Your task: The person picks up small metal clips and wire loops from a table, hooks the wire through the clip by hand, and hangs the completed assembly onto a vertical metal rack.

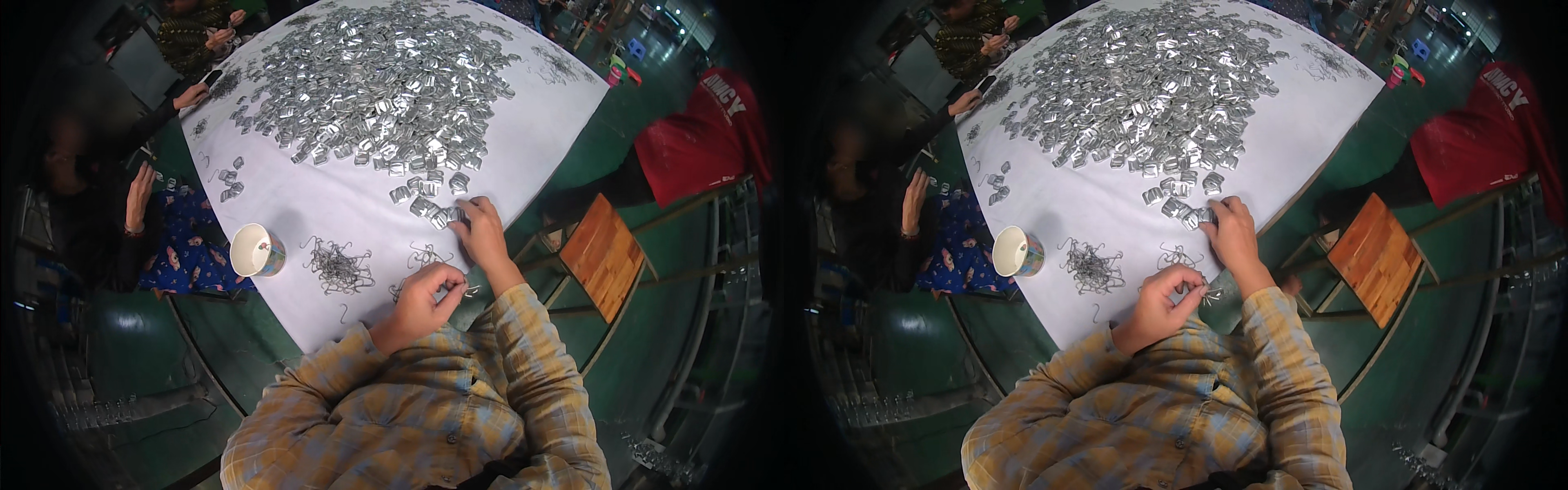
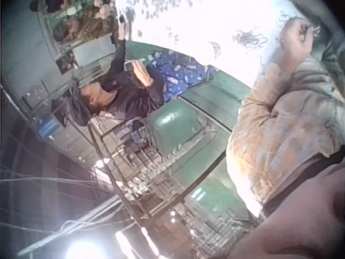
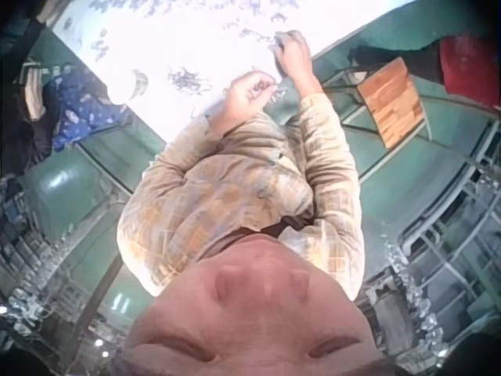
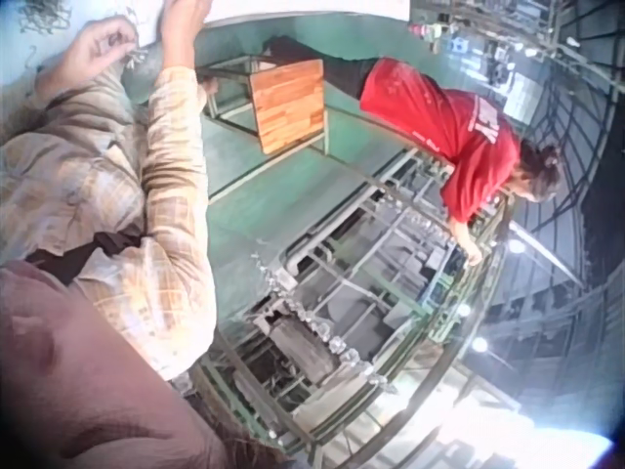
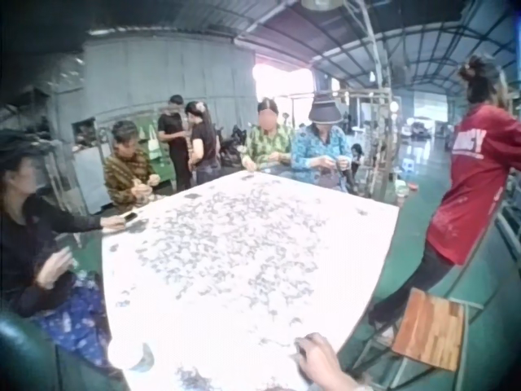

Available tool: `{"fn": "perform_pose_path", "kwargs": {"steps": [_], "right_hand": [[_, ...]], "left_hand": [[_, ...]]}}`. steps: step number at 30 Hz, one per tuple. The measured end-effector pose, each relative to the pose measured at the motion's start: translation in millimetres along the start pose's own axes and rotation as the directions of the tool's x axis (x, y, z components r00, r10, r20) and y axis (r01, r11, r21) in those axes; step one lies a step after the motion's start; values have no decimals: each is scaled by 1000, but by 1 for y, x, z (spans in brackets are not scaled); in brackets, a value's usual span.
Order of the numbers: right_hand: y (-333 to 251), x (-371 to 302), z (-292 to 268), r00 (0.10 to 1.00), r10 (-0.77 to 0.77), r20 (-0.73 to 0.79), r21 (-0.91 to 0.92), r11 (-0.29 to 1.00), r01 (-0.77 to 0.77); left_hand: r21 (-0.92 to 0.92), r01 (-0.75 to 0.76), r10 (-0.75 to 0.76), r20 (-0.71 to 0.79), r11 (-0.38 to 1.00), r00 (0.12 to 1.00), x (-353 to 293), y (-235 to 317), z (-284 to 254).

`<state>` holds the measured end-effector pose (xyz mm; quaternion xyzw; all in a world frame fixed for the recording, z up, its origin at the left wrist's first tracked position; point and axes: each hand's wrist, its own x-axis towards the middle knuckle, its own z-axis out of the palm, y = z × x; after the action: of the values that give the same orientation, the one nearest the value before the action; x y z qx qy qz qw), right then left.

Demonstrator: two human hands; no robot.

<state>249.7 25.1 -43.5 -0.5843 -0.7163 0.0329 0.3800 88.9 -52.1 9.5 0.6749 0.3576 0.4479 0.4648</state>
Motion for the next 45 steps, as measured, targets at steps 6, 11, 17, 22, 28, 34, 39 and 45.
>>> {"fn": "perform_pose_path", "kwargs": {"steps": [6,11,17,22,28,34,39,45], "right_hand": [[-10,9,-19,879,350,324,178,890,-420],[-26,-12,-54,812,386,438,732,372,-571],[-46,-37,-73,839,431,332,816,314,-485],[-60,-48,-80,901,410,141,646,651,-398],[-73,-56,-83,896,430,113,627,668,-400],[-73,-63,-78,855,506,116,798,465,-383],[-69,-68,-78,810,568,142,826,383,-413],[-74,-70,-74,819,567,87,748,507,-430]], "left_hand": [[11,-5,6,-17,1000,1000,-3,-4,-3],[17,-17,18,-22,1000,1000,1,-7,1],[13,-43,43,-7,999,999,10,-6,8],[27,-36,37,-39,999,999,12,-4,14],[26,-22,23,-43,999,999,5,-10,15],[-60,96,-95,19,994,995,1,-17,16],[1,75,-75,6,997,997,2,-13,20],[218,-52,54,-3,975,999,4,-16,21]]}}
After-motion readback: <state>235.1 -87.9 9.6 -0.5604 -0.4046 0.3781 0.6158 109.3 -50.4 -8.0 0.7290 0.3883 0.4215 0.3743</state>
